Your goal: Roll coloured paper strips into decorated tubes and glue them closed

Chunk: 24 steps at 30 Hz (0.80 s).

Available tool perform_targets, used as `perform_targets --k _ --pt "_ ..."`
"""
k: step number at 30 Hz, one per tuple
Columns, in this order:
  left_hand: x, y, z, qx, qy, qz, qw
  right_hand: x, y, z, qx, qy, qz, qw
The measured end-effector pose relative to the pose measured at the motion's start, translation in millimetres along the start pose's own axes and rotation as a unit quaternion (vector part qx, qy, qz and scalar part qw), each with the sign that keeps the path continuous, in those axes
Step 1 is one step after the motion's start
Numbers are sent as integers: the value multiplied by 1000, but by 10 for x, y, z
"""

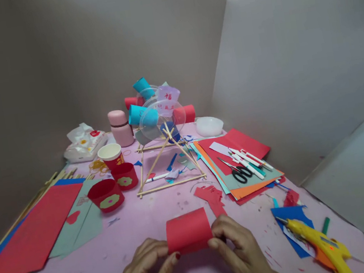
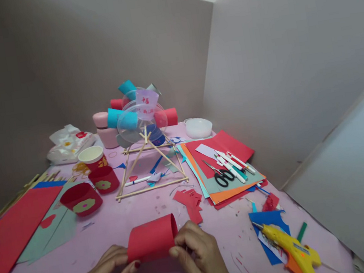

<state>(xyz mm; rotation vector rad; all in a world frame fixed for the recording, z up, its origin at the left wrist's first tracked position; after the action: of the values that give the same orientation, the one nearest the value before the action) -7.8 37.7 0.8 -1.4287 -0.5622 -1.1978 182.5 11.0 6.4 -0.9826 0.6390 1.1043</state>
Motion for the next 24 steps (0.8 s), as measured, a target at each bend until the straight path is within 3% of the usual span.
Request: perform_targets --k 5,17,24 --pt "22 51 2 -12 -57 -35 998 -32 6 -18 -9 26 10 1000" --pt "14 155 -26 -47 -111 -137 983 11 23 -42 -5 91 12 996" --pt "31 237 -60 -49 -146 -208 966 -13 86 -26 -5 129 74 989"
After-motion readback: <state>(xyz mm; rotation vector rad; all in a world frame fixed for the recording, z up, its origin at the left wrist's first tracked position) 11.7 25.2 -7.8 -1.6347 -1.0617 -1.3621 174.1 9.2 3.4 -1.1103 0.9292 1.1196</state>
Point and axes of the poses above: each hand's wrist, its own z-axis towards the middle knuckle, its own y-axis out of the palm, x = y × z, the point moved 3 cm from there along z, towards the middle knuckle, and after that the axes turned 2 degrees about z, right-handed, at the moved point
